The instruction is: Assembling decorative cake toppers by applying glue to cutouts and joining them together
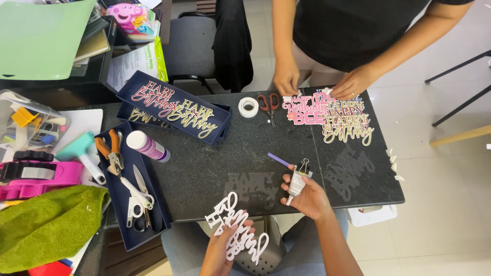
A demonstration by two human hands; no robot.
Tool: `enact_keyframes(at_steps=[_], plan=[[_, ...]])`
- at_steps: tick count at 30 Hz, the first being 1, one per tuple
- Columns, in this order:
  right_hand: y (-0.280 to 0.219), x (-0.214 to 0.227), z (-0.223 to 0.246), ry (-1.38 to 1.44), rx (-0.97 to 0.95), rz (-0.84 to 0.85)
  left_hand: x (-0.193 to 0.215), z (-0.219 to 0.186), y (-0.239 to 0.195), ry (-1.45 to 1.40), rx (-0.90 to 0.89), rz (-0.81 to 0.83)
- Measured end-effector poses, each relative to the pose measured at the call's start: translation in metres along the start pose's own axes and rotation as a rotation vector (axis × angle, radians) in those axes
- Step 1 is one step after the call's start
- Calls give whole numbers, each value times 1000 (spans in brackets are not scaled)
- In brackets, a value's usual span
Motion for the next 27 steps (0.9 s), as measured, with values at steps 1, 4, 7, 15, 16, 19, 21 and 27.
enact_keyframes(at_steps=[1,4,7,15,16,19,21,27], plan=[[0,0,0,-2,-2,-3,-1,-1,-3,3,11,-13],[0,1,0,-1,2,-11,0,0,0,-1,8,-11],[0,2,-1,4,-7,-14,1,2,2,-1,0,-1],[0,1,0,2,4,-22,-2,-1,-1,17,-9,-1],[0,1,1,-4,8,-27,-5,-4,-6,26,3,-24],[0,-1,0,8,0,-11,-2,-2,-2,28,-9,1],[0,0,0,9,3,-14,0,0,-2,17,-1,-6],[0,-1,1,1,12,-32,4,-1,-1,-8,5,-3]])
Point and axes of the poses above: each hand's wrist, its own y-axis towards the middle knuckle, its own x-axis out of the back of the hand, z = x × y, the point moved 9 cm from there along y, towards the middle knuckle, and after that the axes turned 3 degrees about -z, right-handed, at the moved point
